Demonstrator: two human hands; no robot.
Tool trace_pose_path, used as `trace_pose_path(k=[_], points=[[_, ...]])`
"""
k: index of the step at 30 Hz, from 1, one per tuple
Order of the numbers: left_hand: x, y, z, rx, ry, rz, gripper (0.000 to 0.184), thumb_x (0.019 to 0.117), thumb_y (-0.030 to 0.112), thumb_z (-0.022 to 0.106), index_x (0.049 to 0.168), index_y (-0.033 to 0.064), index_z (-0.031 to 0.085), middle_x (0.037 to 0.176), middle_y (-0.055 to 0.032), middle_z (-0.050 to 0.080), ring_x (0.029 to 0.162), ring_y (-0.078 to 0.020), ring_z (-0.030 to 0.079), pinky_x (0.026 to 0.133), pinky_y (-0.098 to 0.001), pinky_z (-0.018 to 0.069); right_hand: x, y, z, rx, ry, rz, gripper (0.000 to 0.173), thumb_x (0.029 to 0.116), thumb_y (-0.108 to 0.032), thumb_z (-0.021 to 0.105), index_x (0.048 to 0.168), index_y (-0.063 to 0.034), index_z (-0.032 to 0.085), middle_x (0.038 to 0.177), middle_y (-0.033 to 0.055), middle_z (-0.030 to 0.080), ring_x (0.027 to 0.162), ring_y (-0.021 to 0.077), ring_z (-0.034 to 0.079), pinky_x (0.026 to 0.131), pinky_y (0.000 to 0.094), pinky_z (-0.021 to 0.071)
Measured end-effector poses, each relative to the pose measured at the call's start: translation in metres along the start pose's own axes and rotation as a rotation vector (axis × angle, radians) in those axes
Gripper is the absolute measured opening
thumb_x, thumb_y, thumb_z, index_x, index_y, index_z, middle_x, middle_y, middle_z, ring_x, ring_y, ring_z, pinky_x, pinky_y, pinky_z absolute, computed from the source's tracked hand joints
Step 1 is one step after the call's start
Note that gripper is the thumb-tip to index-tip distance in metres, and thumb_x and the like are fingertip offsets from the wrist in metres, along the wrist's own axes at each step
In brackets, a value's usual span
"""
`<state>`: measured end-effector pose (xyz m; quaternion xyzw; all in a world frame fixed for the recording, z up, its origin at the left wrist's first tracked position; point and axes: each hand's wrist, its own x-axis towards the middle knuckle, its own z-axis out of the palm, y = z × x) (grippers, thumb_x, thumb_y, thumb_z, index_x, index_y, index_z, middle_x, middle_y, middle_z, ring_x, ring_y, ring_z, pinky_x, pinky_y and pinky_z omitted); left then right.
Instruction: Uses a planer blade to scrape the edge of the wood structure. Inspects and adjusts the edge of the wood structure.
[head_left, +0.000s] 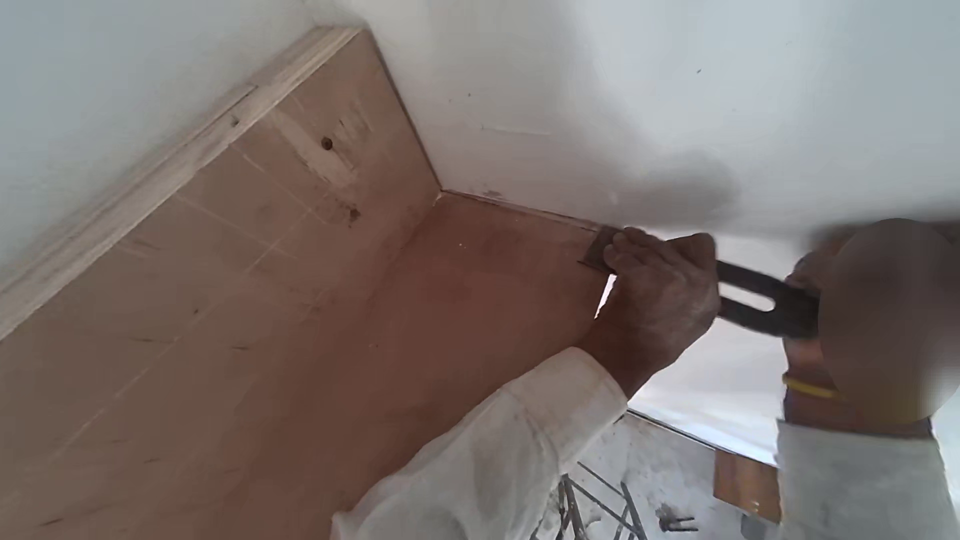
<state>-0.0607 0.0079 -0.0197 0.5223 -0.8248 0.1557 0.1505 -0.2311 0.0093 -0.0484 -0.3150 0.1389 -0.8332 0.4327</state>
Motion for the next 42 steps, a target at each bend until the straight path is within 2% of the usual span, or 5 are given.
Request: trace_pose_path(k=[6, 10, 14, 23, 42], points=[[-0.003, 0.0, 0.005, 0.024, 0.033, -0.008, 0.023, 0.0941, 0.002, 0.057, 0.111, -0.0038, 0.071, 0.102, -0.03, 0.073, 0.099, -0.0426, 0.073, 0.082, -0.0437, 0.0574, -0.001, -0.01, -0.005, -0.049, -0.009, -0.139, 0.053, 0.1066, -0.028, 0.015, 0.061, -0.0192, 0.041, 0.05, -0.007, 0.039, 0.046, 0.0047, 0.042, 0.048, 0.0184, 0.0389], [-0.001, -0.001, -0.001, 0.001, -0.086, -0.003, 0.024, 0.0966, -0.001, 0.055, 0.117, -0.0073, 0.066, 0.108, -0.0334, 0.069, 0.105, -0.0467, 0.07, 0.087, -0.0459, 0.0565, -0.006, -0.001, 0.019, 0.007, -0.03, -0.062, 0.058, 0.1076, -0.024, 0.018, 0.053, -0.0204, 0.036, 0.045, -0.007, 0.035, 0.041, 0.0062, 0.036, 0.042, 0.0202, 0.0317], [-0.003, -0.002, 0.0, 0.076, -0.052, -0.001, 0.023, 0.0951, -0.003, 0.055, 0.115, -0.0068, 0.067, 0.105, -0.0307, 0.071, 0.101, -0.0436, 0.072, 0.083, -0.0432, 0.0578, -0.003, 0.001, 0.005, 0.003, -0.058, -0.148, 0.052, 0.106, -0.022, 0.018, 0.059, -0.0197, 0.04, 0.049, -0.0068, 0.039, 0.045, 0.0056, 0.041, 0.046, 0.0198, 0.037], [-0.002, -0.001, 0.006, 0.092, -0.021, -0.026, 0.024, 0.0939, -0.004, 0.057, 0.115, -0.0072, 0.067, 0.107, -0.0326, 0.07, 0.103, -0.045, 0.072, 0.085, -0.0451, 0.0575, -0.005, 0.011, 0.024, -0.035, -0.105, -0.073, 0.056, 0.1066, -0.023, 0.023, 0.053, -0.0229, 0.038, 0.045, -0.0096, 0.037, 0.04, 0.0035, 0.037, 0.041, 0.019, 0.0296], [-0.002, -0.007, 0.007, 0.112, -0.03, -0.076, 0.027, 0.095, -0.004, 0.056, 0.119, -0.0092, 0.066, 0.114, -0.0332, 0.069, 0.106, -0.0445, 0.071, 0.087, -0.0459, 0.0574, -0.002, 0.012, 0.018, 0.023, -0.167, -0.131, 0.051, 0.1052, -0.02, 0.031, 0.055, -0.0212, 0.041, 0.047, -0.0089, 0.039, 0.043, 0.0038, 0.04, 0.044, 0.0191, 0.0343]])
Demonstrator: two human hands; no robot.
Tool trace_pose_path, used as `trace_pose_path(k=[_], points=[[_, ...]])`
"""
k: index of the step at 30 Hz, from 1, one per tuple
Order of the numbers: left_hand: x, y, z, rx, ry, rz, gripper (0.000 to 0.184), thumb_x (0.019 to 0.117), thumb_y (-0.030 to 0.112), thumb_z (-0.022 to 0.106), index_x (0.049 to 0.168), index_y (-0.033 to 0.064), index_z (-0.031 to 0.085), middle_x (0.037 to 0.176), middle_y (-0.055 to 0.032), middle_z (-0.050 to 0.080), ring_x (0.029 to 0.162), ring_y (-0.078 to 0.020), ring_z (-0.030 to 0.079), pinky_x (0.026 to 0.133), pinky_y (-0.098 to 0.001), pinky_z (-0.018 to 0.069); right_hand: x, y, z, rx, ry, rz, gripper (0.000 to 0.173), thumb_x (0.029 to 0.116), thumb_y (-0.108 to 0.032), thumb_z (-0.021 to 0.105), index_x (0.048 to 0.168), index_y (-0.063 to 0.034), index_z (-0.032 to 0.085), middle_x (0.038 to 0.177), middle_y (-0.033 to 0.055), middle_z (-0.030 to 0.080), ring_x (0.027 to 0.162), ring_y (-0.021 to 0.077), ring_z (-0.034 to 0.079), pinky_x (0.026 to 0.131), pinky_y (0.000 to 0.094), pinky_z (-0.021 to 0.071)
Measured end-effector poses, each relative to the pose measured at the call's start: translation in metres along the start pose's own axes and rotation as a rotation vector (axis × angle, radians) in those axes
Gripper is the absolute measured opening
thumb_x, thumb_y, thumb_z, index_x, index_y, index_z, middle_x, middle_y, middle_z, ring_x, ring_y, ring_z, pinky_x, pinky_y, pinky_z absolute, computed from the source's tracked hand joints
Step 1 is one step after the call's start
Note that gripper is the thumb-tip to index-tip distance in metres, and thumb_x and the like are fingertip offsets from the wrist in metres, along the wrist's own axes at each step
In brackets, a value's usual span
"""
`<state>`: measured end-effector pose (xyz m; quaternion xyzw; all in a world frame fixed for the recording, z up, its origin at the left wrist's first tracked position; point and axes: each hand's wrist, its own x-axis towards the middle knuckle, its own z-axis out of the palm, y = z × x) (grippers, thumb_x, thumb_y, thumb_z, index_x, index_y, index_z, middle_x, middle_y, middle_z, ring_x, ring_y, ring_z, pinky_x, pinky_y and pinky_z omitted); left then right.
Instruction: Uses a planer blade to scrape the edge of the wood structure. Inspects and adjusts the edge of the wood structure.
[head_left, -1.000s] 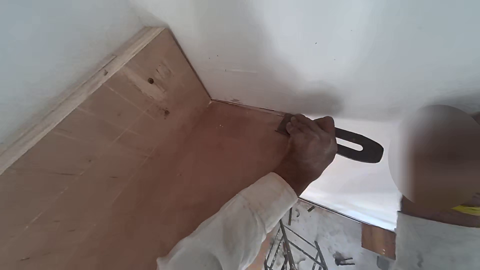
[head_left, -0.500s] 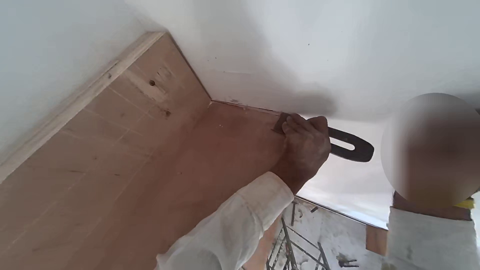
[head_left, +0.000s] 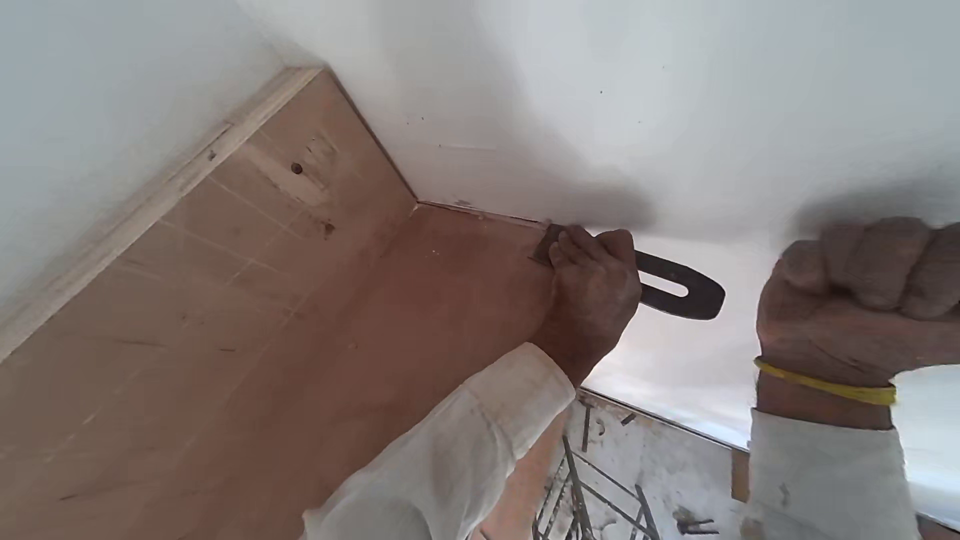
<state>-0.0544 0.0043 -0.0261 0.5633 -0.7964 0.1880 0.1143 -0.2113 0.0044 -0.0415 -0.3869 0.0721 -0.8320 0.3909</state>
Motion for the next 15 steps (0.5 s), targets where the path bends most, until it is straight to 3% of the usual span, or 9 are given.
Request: trace_pose_path(k=[3, 5, 8, 11, 12, 13, 15], points=[[0.0, 0.002, 0.002, -0.03, -0.016, -0.035, 0.027, 0.0939, -0.006, 0.057, 0.12, -0.0106, 0.065, 0.115, -0.0342, 0.067, 0.108, -0.0457, 0.069, 0.09, -0.0481, 0.056, -0.007, 0.017, 0.013, -0.067, 0.022, 0.058, 0.049, 0.1009, -0.021, 0.044, 0.052, -0.0251, 0.045, 0.047, -0.0128, 0.042, 0.042, -0.0001, 0.041, 0.042, 0.0175, 0.0335], [0.0, 0.002, 0.001, -0.021, -0.024, -0.052, 0.028, 0.0937, -0.006, 0.057, 0.12, -0.0105, 0.065, 0.115, -0.0342, 0.067, 0.109, -0.0457, 0.069, 0.09, -0.0468, 0.0563, -0.004, 0.008, 0.011, -0.057, -0.022, 0.086, 0.05, 0.1028, -0.022, 0.041, 0.053, -0.0251, 0.043, 0.047, -0.0127, 0.04, 0.043, 0.0006, 0.04, 0.044, 0.0178, 0.0332], [0.002, 0.0, 0.0, -0.035, -0.04, -0.069, 0.029, 0.0944, -0.005, 0.056, 0.122, -0.0098, 0.064, 0.118, -0.0347, 0.066, 0.112, -0.0453, 0.068, 0.092, -0.0457, 0.056, 0.002, 0.003, -0.003, -0.008, 0.0, -0.011, 0.052, 0.1058, -0.018, 0.027, 0.056, -0.0217, 0.04, 0.047, -0.0098, 0.038, 0.044, 0.0039, 0.04, 0.046, 0.0196, 0.035], [0.001, 0.002, -0.001, -0.059, -0.104, -0.078, 0.033, 0.0951, -0.004, 0.056, 0.127, -0.0112, 0.061, 0.123, -0.0377, 0.063, 0.115, -0.0487, 0.065, 0.098, -0.0507, 0.0523, -0.013, 0.025, 0.012, -0.163, 0.049, 0.051, 0.049, 0.1023, -0.02, 0.04, 0.054, -0.026, 0.044, 0.048, -0.0133, 0.042, 0.043, 0.0009, 0.042, 0.044, 0.0187, 0.0358], [-0.001, 0.003, -0.003, -0.049, -0.09, -0.049, 0.032, 0.0946, -0.003, 0.057, 0.125, -0.0114, 0.062, 0.121, -0.0379, 0.064, 0.114, -0.049, 0.066, 0.096, -0.0505, 0.0535, -0.014, 0.021, 0.012, -0.281, 0.06, 0.06, 0.049, 0.1028, -0.02, 0.037, 0.055, -0.0265, 0.044, 0.049, -0.0137, 0.043, 0.044, 0.0009, 0.042, 0.045, 0.0188, 0.0363], [-0.006, 0.004, -0.004, -0.048, -0.071, -0.01, 0.031, 0.0942, -0.003, 0.058, 0.123, -0.0113, 0.063, 0.12, -0.0384, 0.064, 0.112, -0.0493, 0.067, 0.093, -0.05, 0.0548, -0.014, 0.011, 0.007, -0.44, 0.05, 0.032, 0.048, 0.1044, -0.019, 0.038, 0.058, -0.0267, 0.047, 0.052, -0.0147, 0.048, 0.048, 0.0005, 0.046, 0.049, 0.0189, 0.0402], [-0.011, 0.007, -0.003, -0.057, -0.003, 0.041, 0.028, 0.0924, -0.003, 0.06, 0.119, -0.0089, 0.066, 0.117, -0.0367, 0.067, 0.108, -0.0473, 0.07, 0.089, -0.0474, 0.0567, -0.018, -0.015, -0.009, -0.851, -0.101, -0.043, 0.039, 0.1085, -0.027, 0.042, 0.075, -0.0271, 0.062, 0.076, -0.0184, 0.063, 0.074, -0.003, 0.061, 0.072, 0.0189, 0.0518]])
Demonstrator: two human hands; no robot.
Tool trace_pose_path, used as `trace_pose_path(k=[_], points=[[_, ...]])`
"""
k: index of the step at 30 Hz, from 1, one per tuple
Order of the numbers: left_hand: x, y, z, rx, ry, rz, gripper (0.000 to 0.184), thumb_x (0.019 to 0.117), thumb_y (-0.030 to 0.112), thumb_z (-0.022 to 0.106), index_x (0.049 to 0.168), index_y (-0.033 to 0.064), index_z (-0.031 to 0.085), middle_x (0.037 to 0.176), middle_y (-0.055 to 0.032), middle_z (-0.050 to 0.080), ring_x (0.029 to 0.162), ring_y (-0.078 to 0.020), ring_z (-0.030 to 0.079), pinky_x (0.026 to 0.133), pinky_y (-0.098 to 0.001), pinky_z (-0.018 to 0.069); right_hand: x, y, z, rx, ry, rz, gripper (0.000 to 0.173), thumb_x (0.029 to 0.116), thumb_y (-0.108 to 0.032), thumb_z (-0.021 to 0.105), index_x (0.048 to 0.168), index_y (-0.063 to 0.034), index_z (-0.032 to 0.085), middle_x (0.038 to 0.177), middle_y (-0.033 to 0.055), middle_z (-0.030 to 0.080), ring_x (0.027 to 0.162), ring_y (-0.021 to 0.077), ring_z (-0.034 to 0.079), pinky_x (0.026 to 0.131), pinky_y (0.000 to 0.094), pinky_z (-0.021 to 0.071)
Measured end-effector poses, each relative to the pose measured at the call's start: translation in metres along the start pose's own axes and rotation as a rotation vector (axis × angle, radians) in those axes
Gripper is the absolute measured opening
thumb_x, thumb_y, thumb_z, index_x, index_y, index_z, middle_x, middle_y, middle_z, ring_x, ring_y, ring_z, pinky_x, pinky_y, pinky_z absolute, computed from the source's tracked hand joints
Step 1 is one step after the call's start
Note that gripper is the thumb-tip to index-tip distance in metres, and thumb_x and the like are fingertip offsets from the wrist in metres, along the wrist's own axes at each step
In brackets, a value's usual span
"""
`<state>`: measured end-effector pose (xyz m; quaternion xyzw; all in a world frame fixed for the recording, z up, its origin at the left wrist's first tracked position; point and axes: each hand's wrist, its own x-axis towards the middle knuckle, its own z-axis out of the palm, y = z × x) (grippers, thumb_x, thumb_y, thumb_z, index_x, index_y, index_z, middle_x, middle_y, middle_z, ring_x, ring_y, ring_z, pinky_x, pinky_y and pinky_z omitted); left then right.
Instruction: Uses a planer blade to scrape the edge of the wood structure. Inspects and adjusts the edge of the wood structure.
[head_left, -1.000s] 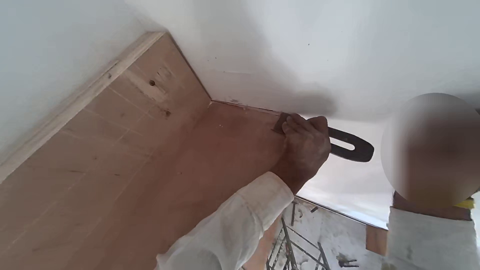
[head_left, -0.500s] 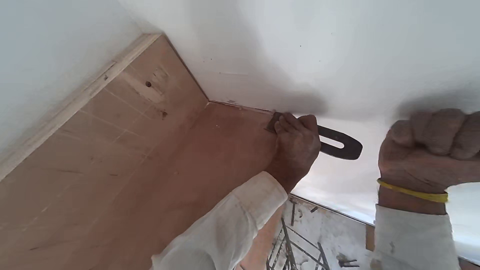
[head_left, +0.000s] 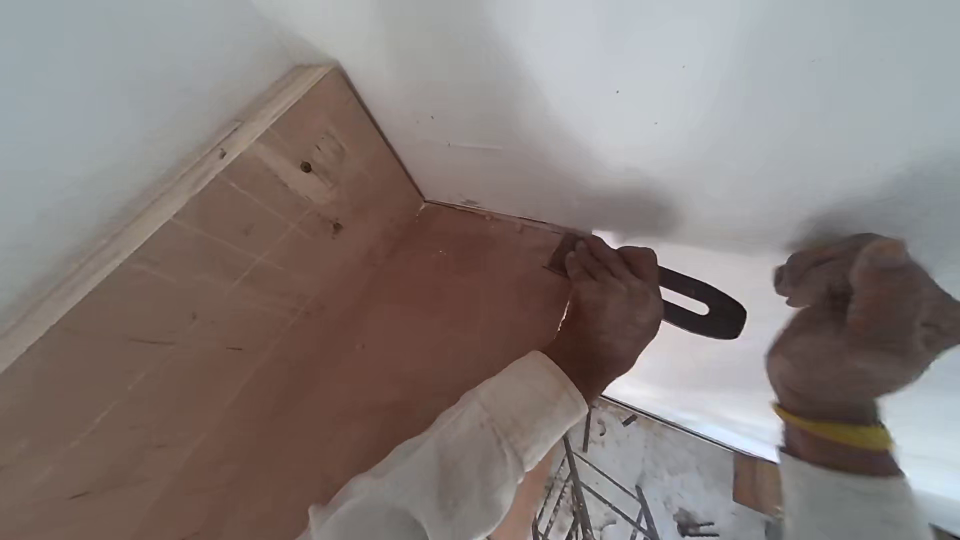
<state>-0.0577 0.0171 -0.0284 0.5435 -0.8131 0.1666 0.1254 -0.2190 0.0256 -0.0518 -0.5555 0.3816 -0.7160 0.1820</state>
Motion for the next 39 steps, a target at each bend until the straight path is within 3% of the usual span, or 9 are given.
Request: trace_pose_path(k=[3, 10, 12, 14, 16, 18, 31, 35, 39], points=[[0.002, -0.002, -0.002, -0.062, 0.027, -0.011, 0.029, 0.0915, -0.002, 0.061, 0.119, -0.0091, 0.067, 0.116, -0.0357, 0.068, 0.108, -0.0462, 0.071, 0.09, -0.0462, 0.057, -0.007, -0.016, -0.023, -0.47, -0.384, -0.076, 0.038, 0.1076, -0.04, 0.047, 0.11, -0.0106, 0.071, 0.12, 0.0058, 0.066, 0.116, 0.0148, 0.06, 0.098, 0.0346, 0.0496], [0.01, -0.011, -0.009, -0.193, -0.236, 0.038, 0.044, 0.0966, 0.003, 0.061, 0.138, -0.0077, 0.054, 0.141, -0.0389, 0.051, 0.128, -0.0505, 0.057, 0.105, -0.051, 0.0476, 0.023, -0.016, 0.005, -0.77, -0.965, -0.122, 0.055, 0.0933, -0.049, 0.061, 0.138, -0.0188, 0.066, 0.126, 0.0157, 0.065, 0.102, 0.0343, 0.067, 0.078, 0.0492, 0.0562], [-0.007, -0.021, 0.054, -0.307, 0.219, 0.102, 0.046, 0.0867, 0.019, 0.064, 0.13, 0.003, 0.062, 0.132, -0.0302, 0.059, 0.122, -0.045, 0.058, 0.107, -0.052, 0.0447, 0.029, -0.012, 0.008, -0.777, -1.055, -0.064, 0.048, 0.0951, -0.041, 0.066, 0.139, -0.0225, 0.066, 0.117, 0.013, 0.063, 0.098, 0.0297, 0.065, 0.076, 0.0469, 0.0554], [-0.018, -0.04, 0.055, -0.467, 0.299, 0.123, 0.049, 0.0879, 0.028, 0.067, 0.132, 0.0074, 0.063, 0.138, -0.0177, 0.059, 0.133, -0.0338, 0.053, 0.117, -0.0478, 0.0383, 0.03, -0.011, 0.01, -0.838, -1.052, -0.088, 0.05, 0.098, -0.039, 0.059, 0.147, -0.0305, 0.058, 0.109, 0.0098, 0.061, 0.087, 0.0248, 0.064, 0.066, 0.0423, 0.054], [-0.031, -0.065, -0.006, -0.523, 0.041, 0.087, 0.05, 0.093, 0.027, 0.071, 0.133, -0.0017, 0.063, 0.145, -0.0184, 0.059, 0.14, -0.031, 0.053, 0.117, -0.0443, 0.0395, 0.027, -0.013, 0.007, -0.891, -0.97, -0.165, 0.055, 0.0959, -0.043, 0.051, 0.149, -0.0295, 0.056, 0.101, 0.0107, 0.061, 0.066, 0.0231, 0.062, 0.049, 0.0409, 0.0473], [-0.045, -0.079, -0.016, -0.581, 0.155, 0.03, 0.048, 0.0924, 0.031, 0.073, 0.124, -0.0048, 0.067, 0.133, -0.0205, 0.066, 0.131, -0.0311, 0.061, 0.113, -0.0417, 0.0461, 0.023, -0.012, 0.002, -0.929, -0.903, -0.158, 0.061, 0.0972, -0.061, 0.046, 0.148, -0.0291, 0.058, 0.096, 0.0101, 0.061, 0.056, 0.0212, 0.057, 0.043, 0.0401, 0.0426], [-0.051, -0.079, -0.005, -0.554, 0.197, 0.03, 0.048, 0.097, 0.038, 0.065, 0.123, -0.0017, 0.068, 0.134, -0.0192, 0.066, 0.133, -0.0325, 0.059, 0.113, -0.0421, 0.0453, 0.028, -0.019, 0.037, -0.984, -0.862, -0.106, 0.055, 0.1002, -0.061, 0.039, 0.14, -0.0336, 0.065, 0.087, 0.0091, 0.061, 0.051, 0.0201, 0.053, 0.042, 0.0396, 0.038], [-0.056, -0.075, 0.063, -0.545, 0.508, 0.079, 0.059, 0.1023, 0.055, 0.047, 0.132, 0.0066, 0.064, 0.144, -0.0135, 0.058, 0.143, -0.0273, 0.047, 0.123, -0.0418, 0.032, 0.025, -0.021, 0.027, -0.959, -0.852, -0.097, 0.054, 0.0998, -0.062, 0.039, 0.141, -0.0379, 0.063, 0.084, 0.0047, 0.059, 0.052, 0.0173, 0.053, 0.041, 0.0377, 0.0381], [-0.052, -0.078, -0.007, -0.544, 0.204, 0.029, 0.05, 0.0971, 0.039, 0.064, 0.123, -0.0032, 0.067, 0.134, -0.0204, 0.066, 0.132, -0.0319, 0.06, 0.113, -0.0415, 0.0451, 0.025, -0.017, 0.035, -0.942, -0.847, -0.084, 0.055, 0.0991, -0.06, 0.041, 0.139, -0.0324, 0.066, 0.087, 0.0088, 0.062, 0.053, 0.0196, 0.054, 0.043, 0.0393, 0.0389]])
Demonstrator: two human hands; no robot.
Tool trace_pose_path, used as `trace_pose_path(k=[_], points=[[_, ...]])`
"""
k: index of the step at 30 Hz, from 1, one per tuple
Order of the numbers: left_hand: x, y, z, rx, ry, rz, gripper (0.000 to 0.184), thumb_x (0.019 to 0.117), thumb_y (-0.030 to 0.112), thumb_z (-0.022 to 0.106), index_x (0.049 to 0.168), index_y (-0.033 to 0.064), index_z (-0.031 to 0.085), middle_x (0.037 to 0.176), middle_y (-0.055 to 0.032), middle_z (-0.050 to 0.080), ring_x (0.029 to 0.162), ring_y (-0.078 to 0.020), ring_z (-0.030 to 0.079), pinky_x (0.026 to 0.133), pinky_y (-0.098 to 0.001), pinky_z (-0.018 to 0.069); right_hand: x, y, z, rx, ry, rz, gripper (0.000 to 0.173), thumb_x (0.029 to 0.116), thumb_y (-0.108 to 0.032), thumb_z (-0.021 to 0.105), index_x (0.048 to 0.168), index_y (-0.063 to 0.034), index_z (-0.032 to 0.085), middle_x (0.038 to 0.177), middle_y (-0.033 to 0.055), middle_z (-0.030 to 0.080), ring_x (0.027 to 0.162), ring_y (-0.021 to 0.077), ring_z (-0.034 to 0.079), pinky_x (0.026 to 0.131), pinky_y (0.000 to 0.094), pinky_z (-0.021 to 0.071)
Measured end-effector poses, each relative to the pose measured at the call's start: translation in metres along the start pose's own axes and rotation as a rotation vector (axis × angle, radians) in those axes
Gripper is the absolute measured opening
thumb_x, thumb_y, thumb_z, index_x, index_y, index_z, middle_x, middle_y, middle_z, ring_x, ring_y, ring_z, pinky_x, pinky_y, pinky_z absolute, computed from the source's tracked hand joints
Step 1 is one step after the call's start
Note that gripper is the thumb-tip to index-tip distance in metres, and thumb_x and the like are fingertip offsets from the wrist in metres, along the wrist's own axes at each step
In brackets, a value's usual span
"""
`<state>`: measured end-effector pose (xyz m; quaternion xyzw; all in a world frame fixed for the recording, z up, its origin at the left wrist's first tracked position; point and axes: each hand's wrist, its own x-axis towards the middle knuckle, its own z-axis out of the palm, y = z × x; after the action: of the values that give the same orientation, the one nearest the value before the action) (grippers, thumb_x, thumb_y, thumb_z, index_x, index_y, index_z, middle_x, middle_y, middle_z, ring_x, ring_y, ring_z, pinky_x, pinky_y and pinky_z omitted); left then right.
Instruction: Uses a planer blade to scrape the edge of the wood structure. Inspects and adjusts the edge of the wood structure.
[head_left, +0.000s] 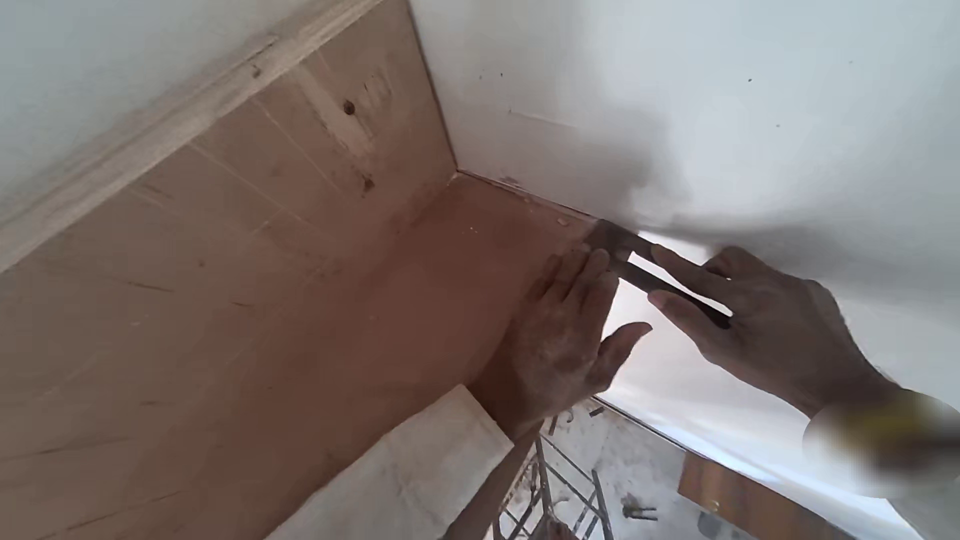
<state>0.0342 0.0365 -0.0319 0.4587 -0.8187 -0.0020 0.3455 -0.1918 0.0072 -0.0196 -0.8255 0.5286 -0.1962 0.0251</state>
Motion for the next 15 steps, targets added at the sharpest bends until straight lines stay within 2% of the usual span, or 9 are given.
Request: trace_pose_path(k=[4, 6, 11, 13, 14, 15], points=[[0.001, 0.001, -0.001, 0.005, 0.037, 0.017, 0.048, 0.0966, 0.041, 0.064, 0.117, -0.0025, 0.07, 0.13, -0.0207, 0.068, 0.13, -0.0323, 0.062, 0.112, -0.0413, 0.046, -0.007, 0.002, -0.006, -0.004, 0.028, -0.035, 0.055, 0.0993, -0.059, 0.041, 0.137, -0.03, 0.068, 0.083, 0.0082, 0.061, 0.051, 0.0205, 0.053, 0.041, 0.0396, 0.0374], [-0.001, 0.001, -0.002, -0.005, -0.003, 0.027, 0.05, 0.0976, 0.041, 0.063, 0.121, -0.0026, 0.068, 0.133, -0.0202, 0.067, 0.132, -0.0328, 0.059, 0.114, -0.0415, 0.0442, 0.0, -0.002, -0.001, 0.006, 0.011, -0.023, 0.056, 0.0992, -0.059, 0.042, 0.137, -0.0281, 0.068, 0.085, 0.0132, 0.063, 0.053, 0.0255, 0.056, 0.043, 0.0443, 0.0391], [0.0, 0.004, 0.0, 0.033, 0.021, 0.043, 0.051, 0.0974, 0.044, 0.061, 0.119, -0.0015, 0.069, 0.133, -0.0198, 0.067, 0.13, -0.032, 0.061, 0.113, -0.0419, 0.0448, -0.013, -0.001, -0.004, 0.004, 0.029, -0.017, 0.053, 0.0991, -0.059, 0.041, 0.14, -0.0334, 0.065, 0.085, 0.0075, 0.061, 0.05, 0.0183, 0.052, 0.041, 0.0381, 0.0375], [-0.001, 0.001, -0.001, 0.022, 0.014, 0.05, 0.05, 0.0974, 0.043, 0.062, 0.119, -0.0019, 0.069, 0.133, -0.0194, 0.067, 0.131, -0.0318, 0.061, 0.114, -0.0415, 0.0437, -0.007, -0.005, 0.005, 0.025, 0.05, -0.019, 0.054, 0.0988, -0.058, 0.043, 0.138, -0.0291, 0.068, 0.086, 0.0127, 0.063, 0.053, 0.0244, 0.055, 0.042, 0.0431, 0.0384], [-0.001, 0.002, 0.0, -0.003, -0.004, 0.055, 0.051, 0.0977, 0.042, 0.063, 0.121, -0.0025, 0.068, 0.135, -0.0191, 0.066, 0.132, -0.0324, 0.059, 0.115, -0.0419, 0.0427, -0.003, -0.005, 0.006, 0.026, 0.035, -0.007, 0.054, 0.0993, -0.058, 0.044, 0.138, -0.0293, 0.067, 0.088, 0.0144, 0.064, 0.055, 0.0264, 0.057, 0.044, 0.0445, 0.0393], [0.0, 0.003, 0.001, -0.013, -0.012, 0.056, 0.051, 0.098, 0.042, 0.062, 0.122, -0.0025, 0.068, 0.136, -0.0189, 0.066, 0.134, -0.0327, 0.058, 0.115, -0.0421, 0.0421, 0.0, -0.004, 0.006, 0.021, 0.024, -0.001, 0.054, 0.0996, -0.06, 0.043, 0.139, -0.0318, 0.066, 0.089, 0.0127, 0.063, 0.055, 0.0243, 0.056, 0.044, 0.0425, 0.0393]])
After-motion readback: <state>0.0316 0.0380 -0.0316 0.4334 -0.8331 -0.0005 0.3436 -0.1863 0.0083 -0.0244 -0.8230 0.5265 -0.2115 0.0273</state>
